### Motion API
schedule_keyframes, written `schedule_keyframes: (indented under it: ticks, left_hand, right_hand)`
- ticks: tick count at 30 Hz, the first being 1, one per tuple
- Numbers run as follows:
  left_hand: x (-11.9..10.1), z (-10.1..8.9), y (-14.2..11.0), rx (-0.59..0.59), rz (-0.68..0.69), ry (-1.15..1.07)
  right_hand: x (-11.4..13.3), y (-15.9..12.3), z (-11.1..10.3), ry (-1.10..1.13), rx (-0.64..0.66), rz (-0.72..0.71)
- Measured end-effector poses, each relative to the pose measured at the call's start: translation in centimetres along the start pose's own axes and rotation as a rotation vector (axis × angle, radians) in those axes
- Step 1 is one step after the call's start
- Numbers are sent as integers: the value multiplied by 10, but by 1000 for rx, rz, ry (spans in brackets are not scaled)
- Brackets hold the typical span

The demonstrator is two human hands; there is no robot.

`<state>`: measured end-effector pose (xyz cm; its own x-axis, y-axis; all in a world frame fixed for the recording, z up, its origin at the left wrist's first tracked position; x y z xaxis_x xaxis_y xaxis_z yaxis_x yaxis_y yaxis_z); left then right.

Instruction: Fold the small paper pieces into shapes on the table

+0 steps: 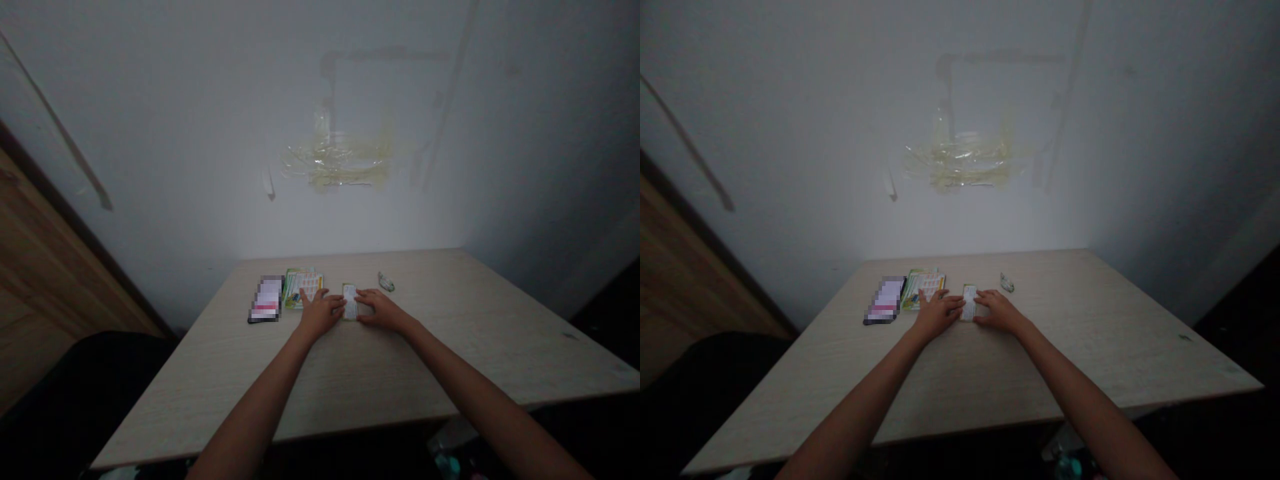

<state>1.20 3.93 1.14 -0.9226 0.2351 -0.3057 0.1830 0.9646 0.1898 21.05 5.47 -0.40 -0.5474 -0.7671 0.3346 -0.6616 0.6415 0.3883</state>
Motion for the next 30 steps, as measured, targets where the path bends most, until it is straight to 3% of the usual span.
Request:
schedule_keyframes:
  ticks: [11, 23, 30]
  left_hand:
    - [-3, -1, -2, -17, 5, 15]
    - [-5, -1, -5, -28, 29, 58]
    - [-11, -2, -8, -75, 45, 37]
  right_hand:
    - [1, -4, 1, 54, -69, -42]
    - [-9, -4, 0, 182, -210, 17]
    - [-11, -5, 0, 214, -210, 36]
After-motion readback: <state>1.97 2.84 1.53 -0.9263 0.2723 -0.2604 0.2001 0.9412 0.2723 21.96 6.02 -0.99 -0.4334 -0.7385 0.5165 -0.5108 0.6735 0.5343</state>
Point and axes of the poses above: each hand's wrist, its own y-axis towards the middle knuckle, its own z-axis out of the palm, x = y × z, the point moved 4 cm from there along y, towards the middle knuckle, and after that the axes turned 13 degrees about -z, right-handed, at the moved point
